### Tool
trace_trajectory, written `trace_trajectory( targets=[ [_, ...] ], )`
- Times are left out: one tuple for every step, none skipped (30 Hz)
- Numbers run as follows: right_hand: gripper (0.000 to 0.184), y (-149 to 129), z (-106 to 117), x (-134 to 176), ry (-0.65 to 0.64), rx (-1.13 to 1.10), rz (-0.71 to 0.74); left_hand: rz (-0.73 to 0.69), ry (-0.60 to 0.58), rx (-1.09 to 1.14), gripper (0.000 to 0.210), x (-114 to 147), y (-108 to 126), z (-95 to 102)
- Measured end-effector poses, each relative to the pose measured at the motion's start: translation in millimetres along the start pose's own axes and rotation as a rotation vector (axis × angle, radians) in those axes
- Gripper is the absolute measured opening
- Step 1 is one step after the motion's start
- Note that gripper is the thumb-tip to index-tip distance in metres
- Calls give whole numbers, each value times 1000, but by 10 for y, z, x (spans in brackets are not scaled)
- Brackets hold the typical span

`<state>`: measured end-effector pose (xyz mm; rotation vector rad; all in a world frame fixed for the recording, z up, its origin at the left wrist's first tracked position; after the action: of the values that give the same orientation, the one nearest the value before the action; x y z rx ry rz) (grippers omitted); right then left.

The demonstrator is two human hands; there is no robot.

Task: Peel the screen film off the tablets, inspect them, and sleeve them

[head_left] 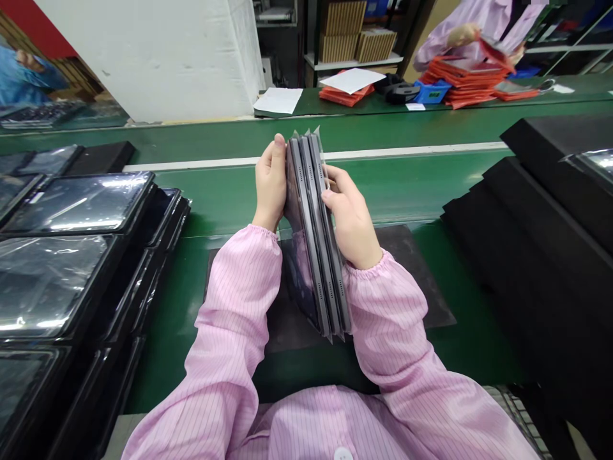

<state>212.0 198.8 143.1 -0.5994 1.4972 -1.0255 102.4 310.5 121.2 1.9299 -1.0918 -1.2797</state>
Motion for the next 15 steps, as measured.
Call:
trace_trajectory(
  targets=[
    [32,-4,-2,3,-1,14,-3,5,-4,-8,51,3,2,-2],
    [32,-8,-5,6,-3,26,-4,8,-7,-14,51,6,7,-4],
    [33,-11,-8,8,-4,37,-4,8,-7,-19,51,8,14,-5],
    [33,-15,-10,11,-6,44,-2,8,-6,-20,51,10,22,-5],
    [33,-18,-12,13,-8,48,2,7,-3,-19,51,11,30,-5],
    [33,-22,-14,14,-12,50,8,8,-1,-17,51,12,37,-6],
    [33,-26,-15,16,-16,54,15,11,-1,-15,52,13,43,-6],
    [33,-28,-16,17,-20,57,21,15,-2,-14,52,13,46,-8],
    [33,-29,-17,17,-24,60,26,19,-4,-13,53,12,47,-9],
    [33,-29,-16,18,-24,60,30,22,-5,-13,53,12,48,-9],
    [33,-28,-14,18,-24,57,33,24,-5,-13,52,11,49,-9],
    [33,-27,-12,18,-23,53,35,24,-4,-12,52,10,50,-8],
    [33,-26,-11,19,-24,48,37,24,-5,-11,51,9,50,-7],
    [34,-27,-10,20,-27,45,41,30,-12,-11,50,9,47,-9],
    [34,-29,-11,22,-32,45,44,41,-25,-12,49,11,42,-14]
  ],
)
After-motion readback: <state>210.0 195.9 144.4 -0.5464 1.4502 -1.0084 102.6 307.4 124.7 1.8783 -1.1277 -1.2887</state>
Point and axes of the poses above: each hand's wrist, its own x-axis away from the middle knuckle, its own z-axis out of the back of the hand, y = z × x, the point moved 5 cm from there along -x, towards the middle knuckle, and after that the axes turned 10 degrees about y, right-handed, at the moved point
